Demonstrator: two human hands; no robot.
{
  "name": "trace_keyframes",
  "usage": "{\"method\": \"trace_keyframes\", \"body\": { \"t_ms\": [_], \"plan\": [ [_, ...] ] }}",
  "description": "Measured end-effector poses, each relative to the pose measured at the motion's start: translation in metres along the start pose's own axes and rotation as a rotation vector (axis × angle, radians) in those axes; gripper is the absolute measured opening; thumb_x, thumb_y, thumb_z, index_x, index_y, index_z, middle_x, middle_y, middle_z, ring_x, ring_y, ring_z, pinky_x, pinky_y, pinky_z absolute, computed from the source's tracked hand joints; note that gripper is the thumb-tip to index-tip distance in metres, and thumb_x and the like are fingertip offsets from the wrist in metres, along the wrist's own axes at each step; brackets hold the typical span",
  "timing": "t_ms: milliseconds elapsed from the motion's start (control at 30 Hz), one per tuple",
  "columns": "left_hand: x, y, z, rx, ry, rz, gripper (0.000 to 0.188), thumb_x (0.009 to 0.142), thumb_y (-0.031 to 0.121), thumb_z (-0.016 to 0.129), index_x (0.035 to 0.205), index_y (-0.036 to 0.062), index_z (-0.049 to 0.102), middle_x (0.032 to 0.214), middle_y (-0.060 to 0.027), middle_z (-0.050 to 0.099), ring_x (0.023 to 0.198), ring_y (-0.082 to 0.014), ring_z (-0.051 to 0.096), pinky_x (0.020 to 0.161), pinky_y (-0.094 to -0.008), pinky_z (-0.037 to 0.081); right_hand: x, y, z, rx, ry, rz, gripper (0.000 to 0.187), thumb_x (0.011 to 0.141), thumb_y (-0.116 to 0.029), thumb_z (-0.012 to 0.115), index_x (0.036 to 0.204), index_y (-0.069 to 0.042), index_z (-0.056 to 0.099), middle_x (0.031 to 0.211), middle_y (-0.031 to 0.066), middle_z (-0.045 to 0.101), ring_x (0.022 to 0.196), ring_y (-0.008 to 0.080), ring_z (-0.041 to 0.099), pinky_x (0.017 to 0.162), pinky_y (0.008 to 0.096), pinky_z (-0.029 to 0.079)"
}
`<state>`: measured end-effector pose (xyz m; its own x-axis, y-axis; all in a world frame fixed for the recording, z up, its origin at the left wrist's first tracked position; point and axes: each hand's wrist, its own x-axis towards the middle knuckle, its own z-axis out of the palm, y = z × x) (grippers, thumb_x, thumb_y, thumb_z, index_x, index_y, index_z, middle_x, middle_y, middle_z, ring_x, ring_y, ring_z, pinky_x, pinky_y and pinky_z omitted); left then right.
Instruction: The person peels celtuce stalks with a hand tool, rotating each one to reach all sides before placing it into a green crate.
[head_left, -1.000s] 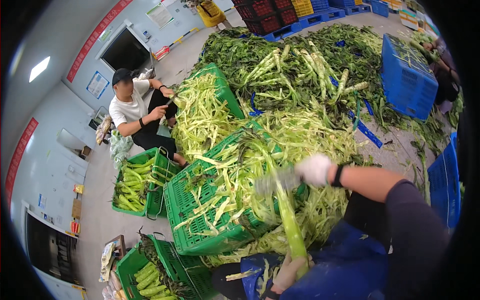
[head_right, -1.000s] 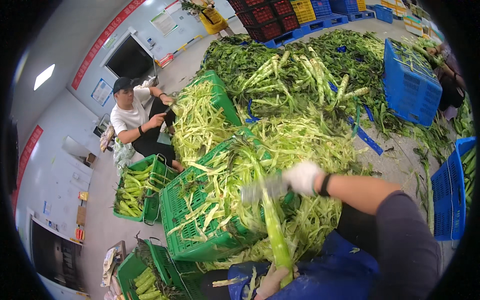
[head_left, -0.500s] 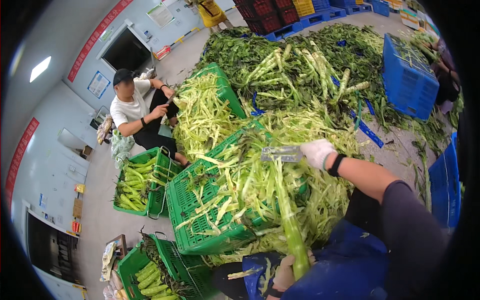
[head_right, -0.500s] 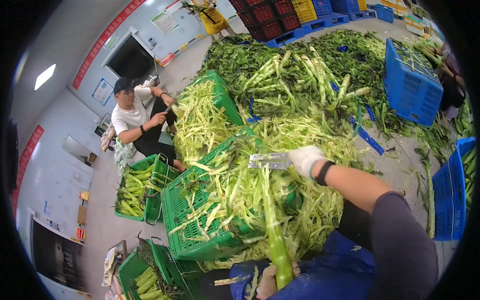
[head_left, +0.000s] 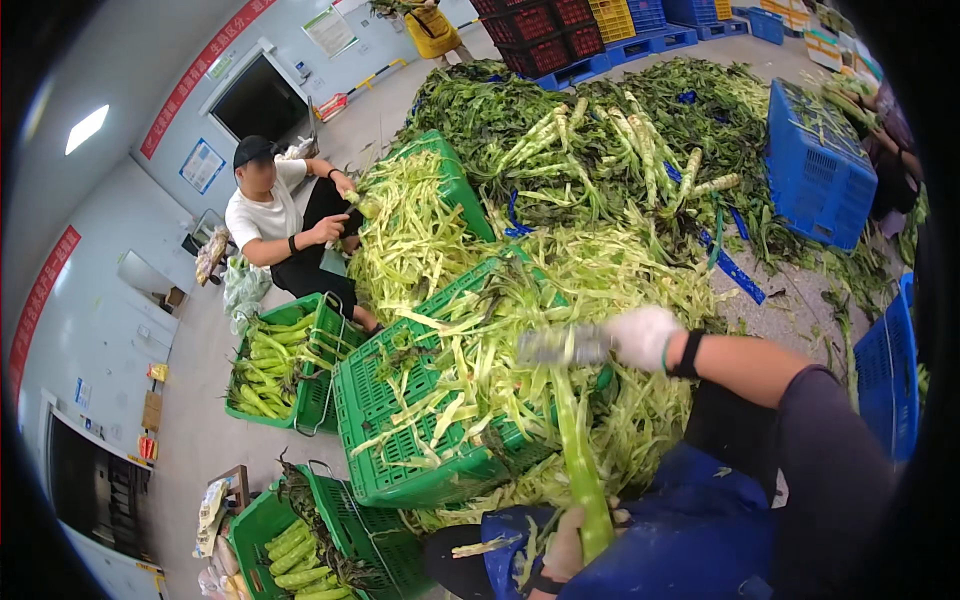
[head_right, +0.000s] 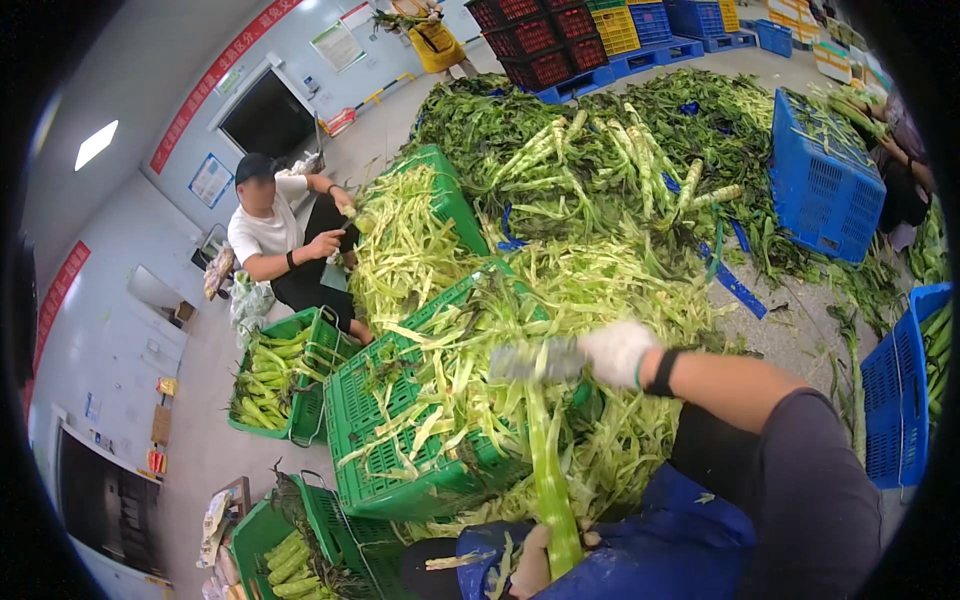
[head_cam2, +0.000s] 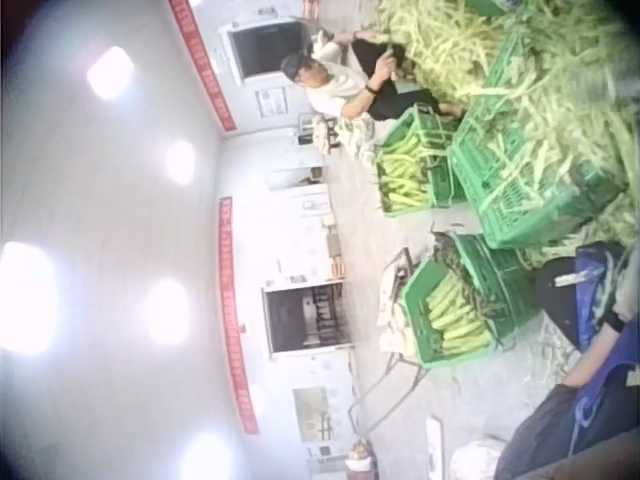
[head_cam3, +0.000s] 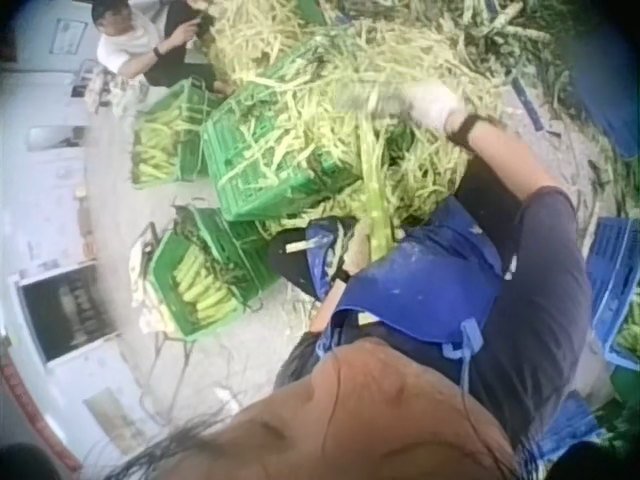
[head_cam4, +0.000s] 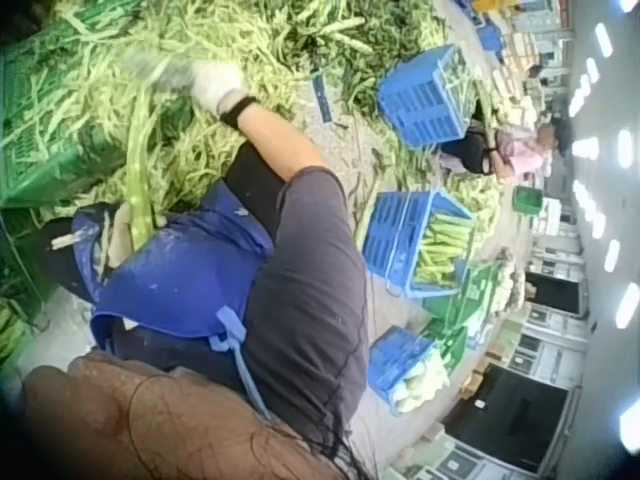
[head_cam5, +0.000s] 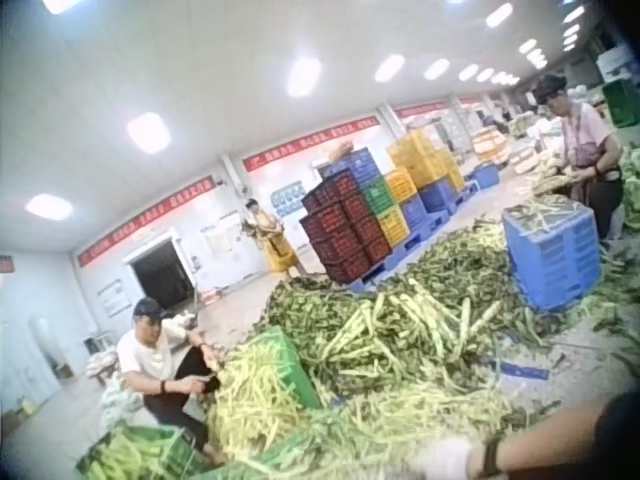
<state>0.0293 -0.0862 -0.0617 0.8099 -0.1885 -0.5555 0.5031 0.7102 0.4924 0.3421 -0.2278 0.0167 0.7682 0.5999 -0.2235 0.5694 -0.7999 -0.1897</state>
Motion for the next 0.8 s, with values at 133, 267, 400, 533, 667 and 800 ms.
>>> {"method": "trace_keyframes", "body": {
  "t_ms": [133, 267, 400, 533, 667, 800],
  "plan": [
    [0.008, -0.009, -0.026, -0.176, 0.09, -0.016, 0.067, 0.1, 0.061, 0.04, 0.141, 0.0076, 0.045, 0.12, -0.0134, 0.058, 0.105, -0.029, 0.061, 0.096, -0.0508, 0.051, -0.066, -0.053, 0.0, -0.12, -0.321, -0.468, 0.024, 0.084, -0.016, 0.058, 0.106, -0.016, 0.068, 0.09, 0.0142, 0.071, 0.085, 0.0337, 0.072, 0.071, 0.0459, 0.058],
    [-0.001, 0.002, -0.007, -0.182, -0.007, -0.071, 0.061, 0.104, 0.055, 0.036, 0.141, 0.0066, 0.045, 0.121, -0.014, 0.058, 0.106, -0.0295, 0.06, 0.093, -0.05, 0.052, 0.0, -0.017, 0.007, -0.084, -0.053, -0.094, 0.019, 0.088, -0.019, 0.059, 0.101, -0.014, 0.071, 0.085, 0.0129, 0.073, 0.079, 0.0323, 0.072, 0.068, 0.0437, 0.059],
    [0.007, -0.006, -0.019, -0.074, 0.107, -0.075, 0.061, 0.105, 0.053, 0.036, 0.141, 0.0048, 0.044, 0.12, -0.0152, 0.058, 0.106, -0.031, 0.06, 0.092, -0.0502, 0.052, 0.054, 0.022, -0.004, 0.042, 0.031, 0.229, 0.02, 0.09, -0.028, 0.063, 0.105, -0.016, 0.07, 0.086, 0.0126, 0.073, 0.081, 0.0302, 0.072, 0.067, 0.0441, 0.058],
    [0.021, -0.023, -0.047, -0.277, 0.01, -0.06, 0.06, 0.105, 0.051, 0.037, 0.142, 0.0042, 0.043, 0.12, -0.0162, 0.058, 0.106, -0.031, 0.06, 0.097, -0.0516, 0.05, -0.01, -0.031, -0.022, -0.097, -0.208, -0.261, 0.022, 0.086, -0.02, 0.062, 0.107, -0.018, 0.068, 0.087, 0.0127, 0.072, 0.081, 0.0312, 0.072, 0.071, 0.044, 0.058],
    [0.001, -0.002, -0.015, -0.246, 0.067, -0.113, 0.061, 0.106, 0.051, 0.03, 0.14, 0.0023, 0.044, 0.118, -0.0169, 0.059, 0.105, -0.0319, 0.06, 0.103, -0.0513, 0.047, 0.005, -0.018, 0.004, -0.162, -0.03, -0.21, 0.02, 0.086, -0.018, 0.062, 0.104, -0.019, 0.07, 0.089, 0.0112, 0.073, 0.083, 0.0317, 0.072, 0.072, 0.0446, 0.058],
    [0.008, -0.008, -0.042, -0.424, -0.299, -0.056, 0.066, 0.106, 0.053, 0.023, 0.139, 0.0008, 0.044, 0.117, -0.0178, 0.059, 0.104, -0.0331, 0.061, 0.104, -0.0522, 0.046, 0.04, -0.001, -0.008, -0.065, -0.013, 0.08, 0.024, 0.087, -0.015, 0.061, 0.108, -0.021, 0.07, 0.092, 0.0116, 0.074, 0.085, 0.0322, 0.072, 0.073, 0.0446, 0.058]
  ]
}}
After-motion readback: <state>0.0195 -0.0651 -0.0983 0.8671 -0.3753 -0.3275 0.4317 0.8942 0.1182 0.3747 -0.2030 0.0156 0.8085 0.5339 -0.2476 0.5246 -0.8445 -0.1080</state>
